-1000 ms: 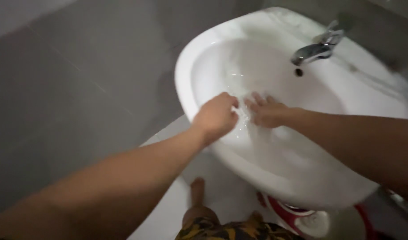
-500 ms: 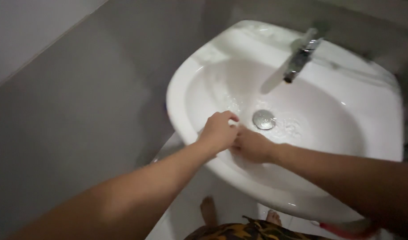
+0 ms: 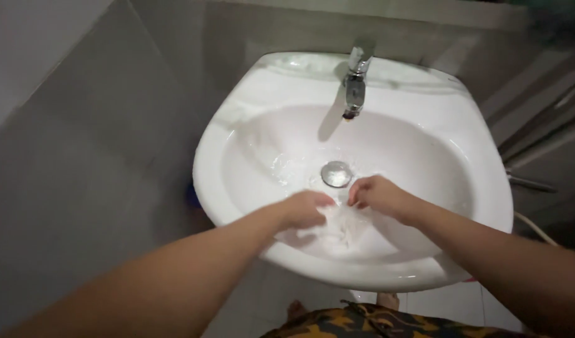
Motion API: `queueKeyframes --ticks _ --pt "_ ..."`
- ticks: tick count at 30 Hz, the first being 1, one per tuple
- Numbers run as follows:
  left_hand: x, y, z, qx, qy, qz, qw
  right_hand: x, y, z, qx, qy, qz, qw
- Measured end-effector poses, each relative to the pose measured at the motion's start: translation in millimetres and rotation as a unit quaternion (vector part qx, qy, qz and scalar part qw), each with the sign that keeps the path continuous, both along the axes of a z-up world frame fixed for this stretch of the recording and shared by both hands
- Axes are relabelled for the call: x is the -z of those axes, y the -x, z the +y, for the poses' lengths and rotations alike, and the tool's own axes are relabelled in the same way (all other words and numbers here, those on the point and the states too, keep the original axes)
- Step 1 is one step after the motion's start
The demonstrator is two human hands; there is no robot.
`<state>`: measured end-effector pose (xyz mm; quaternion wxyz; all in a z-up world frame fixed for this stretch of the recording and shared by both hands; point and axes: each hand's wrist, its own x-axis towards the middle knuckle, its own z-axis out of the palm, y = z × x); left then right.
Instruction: The person cleans a sink by hand using a cloth. They wipe the basin, the faucet, and the outer edges while intermittently running water and rinsing the cloth.
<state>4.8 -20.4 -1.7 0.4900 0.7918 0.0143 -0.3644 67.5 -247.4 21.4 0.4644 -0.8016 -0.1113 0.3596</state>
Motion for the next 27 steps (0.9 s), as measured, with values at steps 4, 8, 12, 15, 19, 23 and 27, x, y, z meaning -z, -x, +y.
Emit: queueKeyframes --ticks 4,8,12,15,19,23,27 --pt "-25.7 17.4 -17.0 0.261 -0.2 -0.188 0.925 -15.6 21.3 0.3 -0.155 0.181 -0.075 0.968" --pt "-48.8 14.2 0.4 0.275 -0.198 -0.23 0.912 -6.5 28.3 6.9 -0.141 0.212 -0.102 0.962" --pt "-59.6 7.4 21.5 0.283 -0.244 -0.219 0.901 6.5 13.7 5.5 -0.094 0.197 0.079 0.973" --pt "-43.1 3.7 33.6 0.249 -0.235 -0.246 0.907 8.6 9.0 9.0 -0.055 0.041 0.073 0.995" --pt "0.4 -2.1 40.5 0.025 -0.059 -0.348 0.935 -27.6 16.7 19.1 -0.041 -0.059 0.1 0.992" --pt "18.6 -20.0 30.4 0.02 0.166 -0.117 0.979 -70.8 24.9 29.4 -0.07 -0.057 0.107 0.99" --pt "2.0 -16.0 20.8 0.072 0.01 -0.161 0.984 -84.4 24.8 19.8 -0.058 0.019 0.041 0.997"
